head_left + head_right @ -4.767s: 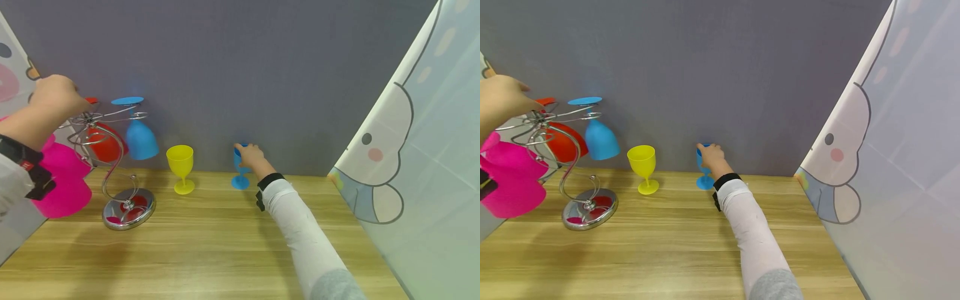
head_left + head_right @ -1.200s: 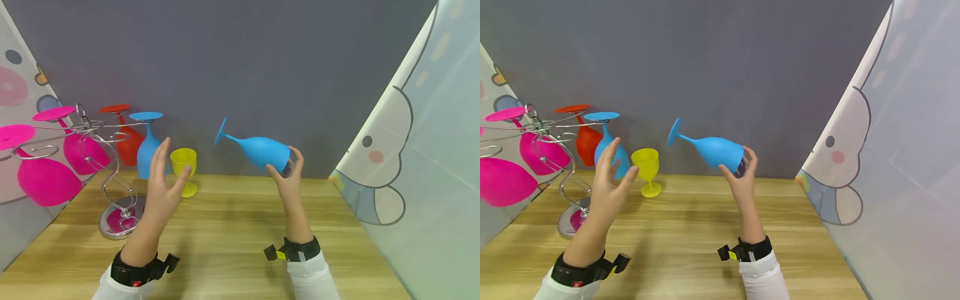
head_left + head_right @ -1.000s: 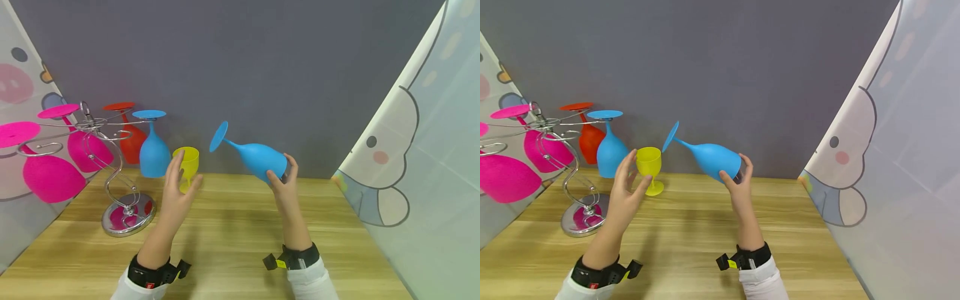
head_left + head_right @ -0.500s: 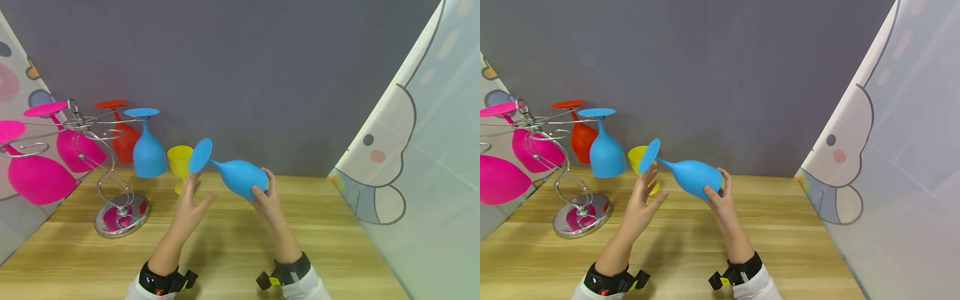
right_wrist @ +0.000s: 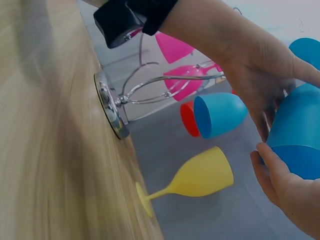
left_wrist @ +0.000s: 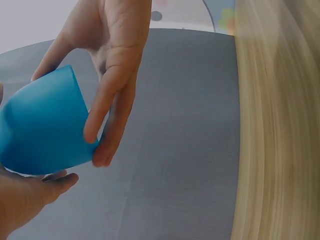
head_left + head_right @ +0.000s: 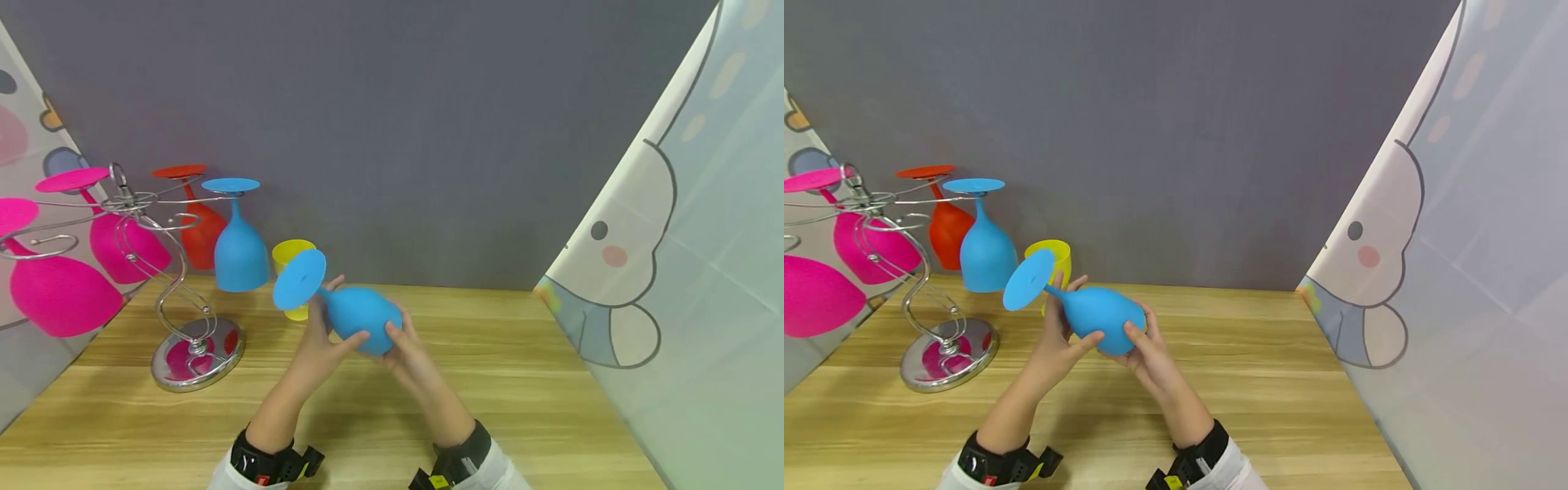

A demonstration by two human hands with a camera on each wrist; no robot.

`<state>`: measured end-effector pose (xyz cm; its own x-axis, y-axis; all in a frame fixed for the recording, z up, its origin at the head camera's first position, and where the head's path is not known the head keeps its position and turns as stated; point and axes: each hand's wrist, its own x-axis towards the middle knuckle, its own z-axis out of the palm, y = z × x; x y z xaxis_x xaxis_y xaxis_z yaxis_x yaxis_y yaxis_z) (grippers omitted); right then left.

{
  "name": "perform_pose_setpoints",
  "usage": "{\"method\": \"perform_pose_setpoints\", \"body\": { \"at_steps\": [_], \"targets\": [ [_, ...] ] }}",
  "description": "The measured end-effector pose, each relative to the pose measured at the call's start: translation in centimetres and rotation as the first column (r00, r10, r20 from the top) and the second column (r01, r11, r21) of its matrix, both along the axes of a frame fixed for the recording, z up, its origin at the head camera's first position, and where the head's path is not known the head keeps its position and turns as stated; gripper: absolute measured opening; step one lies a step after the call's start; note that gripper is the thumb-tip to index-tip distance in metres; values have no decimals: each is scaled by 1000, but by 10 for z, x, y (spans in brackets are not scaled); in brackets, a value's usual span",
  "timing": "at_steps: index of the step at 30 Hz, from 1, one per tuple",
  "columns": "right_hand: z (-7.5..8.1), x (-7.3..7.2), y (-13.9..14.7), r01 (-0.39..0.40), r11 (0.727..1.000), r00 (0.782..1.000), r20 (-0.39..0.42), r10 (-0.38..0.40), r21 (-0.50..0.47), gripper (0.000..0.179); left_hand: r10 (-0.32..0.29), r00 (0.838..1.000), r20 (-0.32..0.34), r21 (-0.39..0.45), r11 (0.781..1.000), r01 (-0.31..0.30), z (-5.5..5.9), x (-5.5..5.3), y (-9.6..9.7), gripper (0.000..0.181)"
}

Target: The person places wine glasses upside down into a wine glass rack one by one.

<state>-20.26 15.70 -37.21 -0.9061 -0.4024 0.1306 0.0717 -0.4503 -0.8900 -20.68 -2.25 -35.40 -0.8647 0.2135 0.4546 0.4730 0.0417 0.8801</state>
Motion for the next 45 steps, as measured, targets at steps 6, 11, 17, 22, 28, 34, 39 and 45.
{"method": "perform_pose_setpoints", "body": {
  "at_steps": [6, 11, 17, 22, 28, 34, 39, 45],
  "targets": [
    [-2, 3, -3, -38, 998, 999, 6, 38, -55, 64, -5, 1000, 20, -23, 1000, 5, -2, -1, 5, 106],
    [-3, 5, -5, -40, 997, 999, 9, 40, -66, 64, -3, 999, 49, -26, 1000, 5, -2, -1, 7, 106],
    [-3, 6, -9, -45, 994, 999, 17, 47, -102, 62, 18, 995, 94, -78, 997, -11, -5, 1, 6, 107],
    [-3, 5, -10, -59, 993, 998, 25, 62, -104, 65, 22, 995, 100, -64, 998, -15, -6, 2, 5, 105],
    [-3, 3, -10, -76, 989, 996, 28, 80, -128, 67, 7, 995, 99, -35, 999, -4, -5, 0, 4, 104],
    [-3, 3, -10, -64, 991, 997, 46, 69, -117, 65, 19, 994, 108, -41, 999, -15, -5, 0, 4, 105],
    [-4, 2, -11, -60, 992, 996, 55, 67, -112, 64, 27, 995, 97, -44, 999, -23, -6, -1, 4, 102],
    [-6, 1, -10, -91, 989, 995, 30, 95, -120, 66, 28, 995, 99, -26, 999, -25, -7, 0, 5, 104]
  ]
}}
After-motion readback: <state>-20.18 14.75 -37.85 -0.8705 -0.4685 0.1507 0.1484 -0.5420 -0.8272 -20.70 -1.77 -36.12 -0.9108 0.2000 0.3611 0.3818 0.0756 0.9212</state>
